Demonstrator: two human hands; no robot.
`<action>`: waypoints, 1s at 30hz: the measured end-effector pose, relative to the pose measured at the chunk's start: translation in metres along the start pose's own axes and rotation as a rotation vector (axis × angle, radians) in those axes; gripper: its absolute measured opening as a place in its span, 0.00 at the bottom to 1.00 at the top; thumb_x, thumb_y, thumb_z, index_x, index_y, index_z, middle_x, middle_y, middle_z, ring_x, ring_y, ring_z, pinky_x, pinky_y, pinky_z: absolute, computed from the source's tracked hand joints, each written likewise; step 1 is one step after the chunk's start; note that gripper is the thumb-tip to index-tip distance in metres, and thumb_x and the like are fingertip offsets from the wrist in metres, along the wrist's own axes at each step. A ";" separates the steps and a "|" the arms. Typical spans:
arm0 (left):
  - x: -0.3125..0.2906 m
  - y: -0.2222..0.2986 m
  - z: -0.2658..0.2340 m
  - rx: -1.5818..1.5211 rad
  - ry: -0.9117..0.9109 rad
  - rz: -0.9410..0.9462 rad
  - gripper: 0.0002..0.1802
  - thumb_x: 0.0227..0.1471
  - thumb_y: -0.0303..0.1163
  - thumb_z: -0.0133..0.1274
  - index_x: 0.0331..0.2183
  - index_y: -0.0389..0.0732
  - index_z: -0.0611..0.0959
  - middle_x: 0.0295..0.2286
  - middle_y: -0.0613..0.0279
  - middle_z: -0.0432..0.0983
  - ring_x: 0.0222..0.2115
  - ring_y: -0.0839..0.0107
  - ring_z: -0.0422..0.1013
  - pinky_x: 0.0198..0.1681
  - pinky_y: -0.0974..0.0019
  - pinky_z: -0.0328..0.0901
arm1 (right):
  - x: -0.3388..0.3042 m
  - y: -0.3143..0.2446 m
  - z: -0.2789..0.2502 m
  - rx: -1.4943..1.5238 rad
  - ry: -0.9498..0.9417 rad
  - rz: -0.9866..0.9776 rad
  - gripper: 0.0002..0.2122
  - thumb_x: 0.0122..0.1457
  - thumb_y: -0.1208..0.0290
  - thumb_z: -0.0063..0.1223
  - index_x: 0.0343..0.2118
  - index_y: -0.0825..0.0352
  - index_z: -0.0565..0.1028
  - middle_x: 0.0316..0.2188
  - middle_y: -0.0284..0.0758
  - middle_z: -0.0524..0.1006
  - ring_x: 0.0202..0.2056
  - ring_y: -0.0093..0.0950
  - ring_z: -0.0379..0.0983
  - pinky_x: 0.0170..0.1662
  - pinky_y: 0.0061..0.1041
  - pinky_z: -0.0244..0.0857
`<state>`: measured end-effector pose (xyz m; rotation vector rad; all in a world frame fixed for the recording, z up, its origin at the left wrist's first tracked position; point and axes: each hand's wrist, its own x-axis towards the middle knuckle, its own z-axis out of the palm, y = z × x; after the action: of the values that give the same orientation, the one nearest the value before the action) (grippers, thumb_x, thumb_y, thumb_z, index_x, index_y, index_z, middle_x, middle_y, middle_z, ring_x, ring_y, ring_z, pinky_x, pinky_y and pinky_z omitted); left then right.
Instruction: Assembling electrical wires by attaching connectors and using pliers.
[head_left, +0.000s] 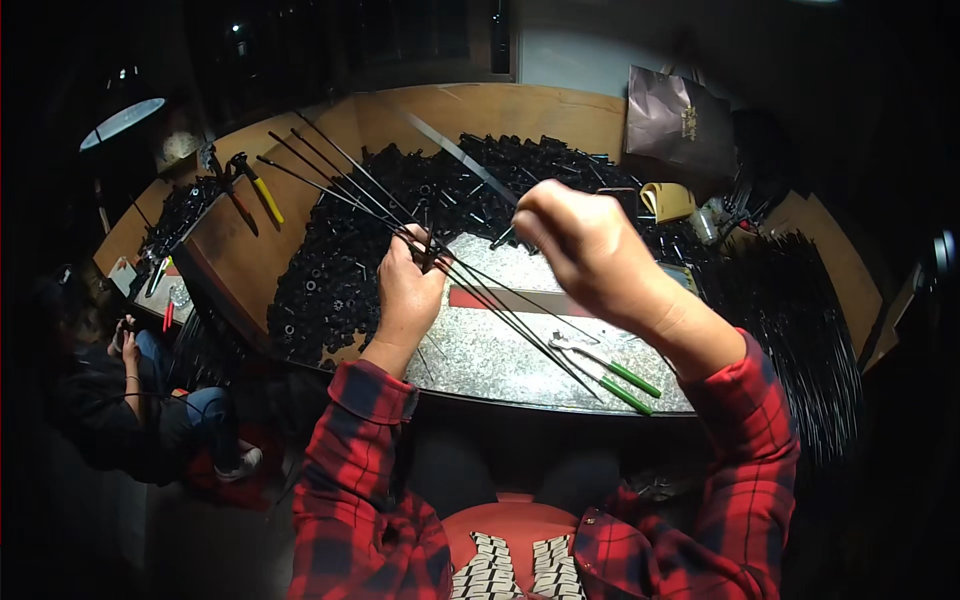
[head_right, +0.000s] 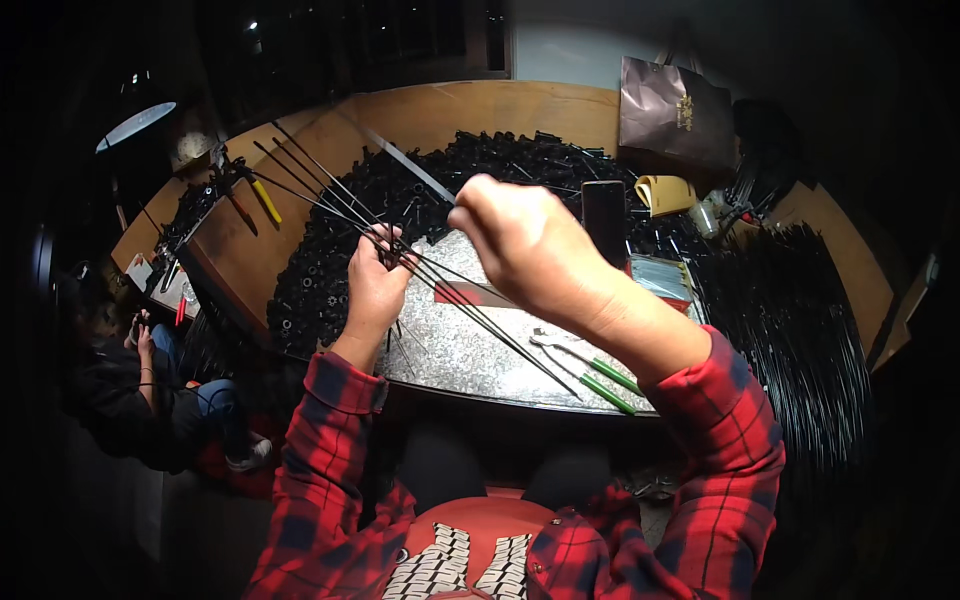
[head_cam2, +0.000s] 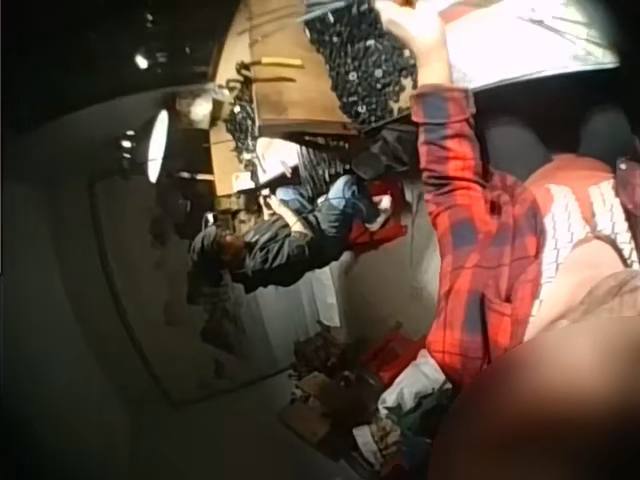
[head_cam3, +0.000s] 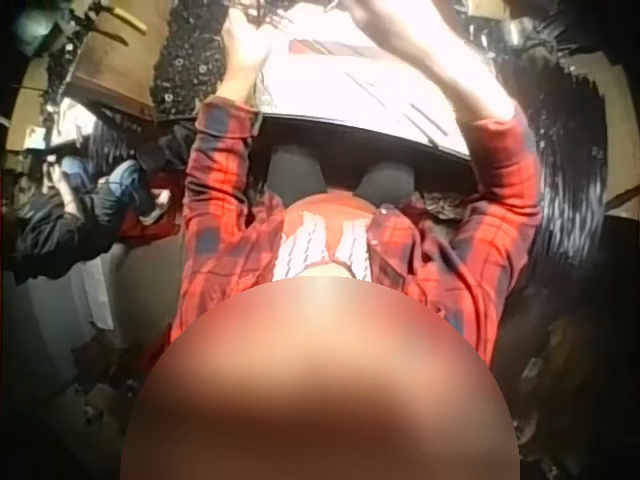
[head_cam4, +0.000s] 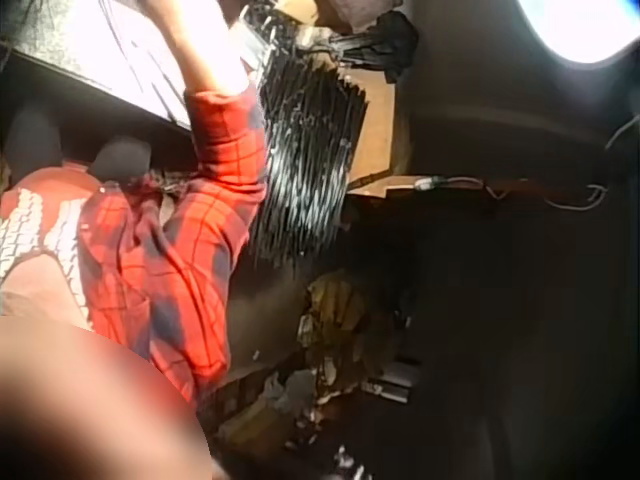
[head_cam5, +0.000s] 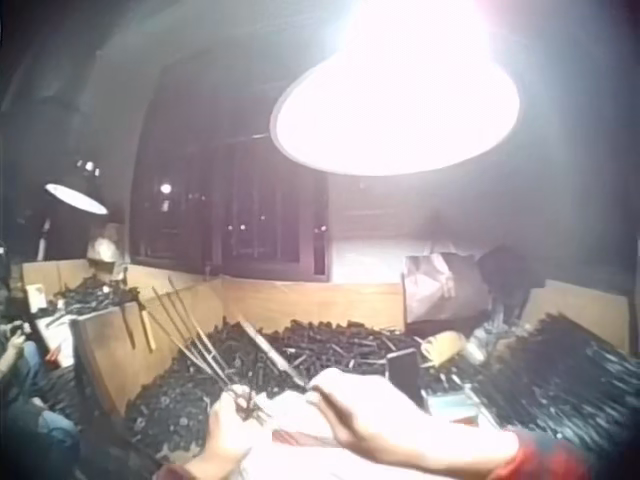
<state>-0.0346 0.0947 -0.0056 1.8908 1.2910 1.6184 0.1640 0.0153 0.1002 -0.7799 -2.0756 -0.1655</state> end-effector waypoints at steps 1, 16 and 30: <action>0.001 -0.003 0.002 -0.028 0.059 0.070 0.15 0.42 0.23 0.60 0.33 0.35 0.73 0.22 0.60 0.74 0.22 0.71 0.72 0.27 0.68 0.66 | 0.004 -0.006 -0.010 0.037 0.042 0.102 0.04 0.57 0.75 0.50 0.29 0.71 0.71 0.18 0.39 0.69 0.18 0.29 0.66 0.24 0.25 0.61; 0.012 0.002 -0.035 -0.040 -0.054 -0.072 0.07 0.47 0.23 0.57 0.30 0.37 0.76 0.24 0.71 0.70 0.24 0.85 0.63 0.29 0.78 0.60 | -0.012 0.027 -0.075 0.407 0.317 0.676 0.07 0.61 0.67 0.48 0.31 0.65 0.71 0.17 0.20 0.64 0.15 0.08 0.53 0.16 0.10 0.47; -0.028 0.059 -0.017 -0.472 -0.398 -0.004 0.17 0.56 0.22 0.46 0.48 0.33 0.69 0.35 0.65 0.69 0.36 0.77 0.69 0.43 0.73 0.63 | -0.091 -0.029 0.024 0.393 -0.030 0.388 0.07 0.56 0.73 0.51 0.32 0.71 0.67 0.21 0.45 0.72 0.26 0.44 0.71 0.29 0.36 0.64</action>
<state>-0.0242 0.0360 0.0262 1.7791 0.6786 1.3056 0.1673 -0.0405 0.0192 -0.9186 -1.8591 0.4563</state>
